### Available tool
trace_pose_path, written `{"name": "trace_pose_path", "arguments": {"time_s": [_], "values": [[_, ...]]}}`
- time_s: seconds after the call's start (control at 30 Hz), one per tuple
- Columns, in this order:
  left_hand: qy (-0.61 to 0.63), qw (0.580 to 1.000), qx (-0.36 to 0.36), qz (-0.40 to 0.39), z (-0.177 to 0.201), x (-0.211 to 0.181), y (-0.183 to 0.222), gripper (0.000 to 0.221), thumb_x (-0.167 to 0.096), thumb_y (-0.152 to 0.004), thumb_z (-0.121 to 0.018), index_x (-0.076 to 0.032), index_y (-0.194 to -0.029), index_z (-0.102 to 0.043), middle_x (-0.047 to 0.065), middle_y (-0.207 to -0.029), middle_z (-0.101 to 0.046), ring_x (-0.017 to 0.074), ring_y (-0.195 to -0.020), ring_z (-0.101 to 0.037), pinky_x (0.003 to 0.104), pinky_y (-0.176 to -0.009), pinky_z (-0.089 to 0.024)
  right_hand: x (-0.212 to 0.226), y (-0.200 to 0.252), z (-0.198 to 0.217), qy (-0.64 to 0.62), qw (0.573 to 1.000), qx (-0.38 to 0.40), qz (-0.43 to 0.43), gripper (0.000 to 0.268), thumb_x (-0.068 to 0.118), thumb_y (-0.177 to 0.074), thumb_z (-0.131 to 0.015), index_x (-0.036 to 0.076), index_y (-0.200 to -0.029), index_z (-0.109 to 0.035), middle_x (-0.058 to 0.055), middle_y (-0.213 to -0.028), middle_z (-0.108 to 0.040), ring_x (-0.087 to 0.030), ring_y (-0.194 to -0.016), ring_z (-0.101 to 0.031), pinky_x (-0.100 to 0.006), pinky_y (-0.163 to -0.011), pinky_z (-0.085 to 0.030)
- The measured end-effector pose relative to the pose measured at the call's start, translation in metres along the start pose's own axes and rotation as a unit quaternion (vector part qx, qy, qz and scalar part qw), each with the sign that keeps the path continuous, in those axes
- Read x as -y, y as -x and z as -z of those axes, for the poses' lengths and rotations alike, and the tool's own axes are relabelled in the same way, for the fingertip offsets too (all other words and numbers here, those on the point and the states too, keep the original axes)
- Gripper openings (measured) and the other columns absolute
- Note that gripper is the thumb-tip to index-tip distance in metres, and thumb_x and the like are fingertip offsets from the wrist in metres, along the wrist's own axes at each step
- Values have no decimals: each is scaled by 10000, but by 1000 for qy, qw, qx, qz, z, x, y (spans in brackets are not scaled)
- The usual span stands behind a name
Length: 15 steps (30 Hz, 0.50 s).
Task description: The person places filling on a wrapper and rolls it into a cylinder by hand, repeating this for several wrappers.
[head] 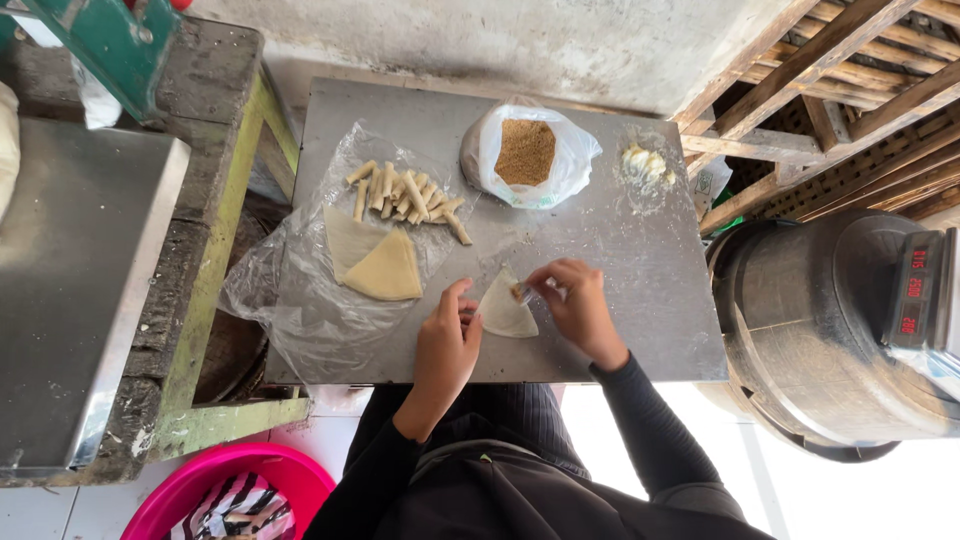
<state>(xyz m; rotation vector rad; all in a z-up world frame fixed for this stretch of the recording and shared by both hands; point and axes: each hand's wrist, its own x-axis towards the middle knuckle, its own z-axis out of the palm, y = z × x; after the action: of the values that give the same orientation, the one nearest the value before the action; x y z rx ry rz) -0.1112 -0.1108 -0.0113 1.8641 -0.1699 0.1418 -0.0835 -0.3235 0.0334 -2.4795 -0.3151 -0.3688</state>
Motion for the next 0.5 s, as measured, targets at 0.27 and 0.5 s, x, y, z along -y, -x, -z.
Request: {"name": "trace_pose_path", "arguments": {"time_s": [0.27,0.5], "values": [[-1,999,-19,-30,-5,0,3,460,-21,-920,-674,-27,-1356,-529,135,-987,-748,250,-826,-757,351,-695,-593,33,33,-12,190,960,-8,205,302,85,-851,-671,155,-1142,-717,-22,-1095,-653,-212,-1035,-595,-386,-928,-397],[-19,999,6,-50,-6,-7,0,430,-73,-945,-667,-36,-1346,-517,100,-955,-754,254,-829,-761,368,-692,-585,12,26,3,206,958,-34,195,223,23,-926,-647,94,-1117,-739,-68,-1025,-664,-213,-884,-586,-384,-796,-426]]}}
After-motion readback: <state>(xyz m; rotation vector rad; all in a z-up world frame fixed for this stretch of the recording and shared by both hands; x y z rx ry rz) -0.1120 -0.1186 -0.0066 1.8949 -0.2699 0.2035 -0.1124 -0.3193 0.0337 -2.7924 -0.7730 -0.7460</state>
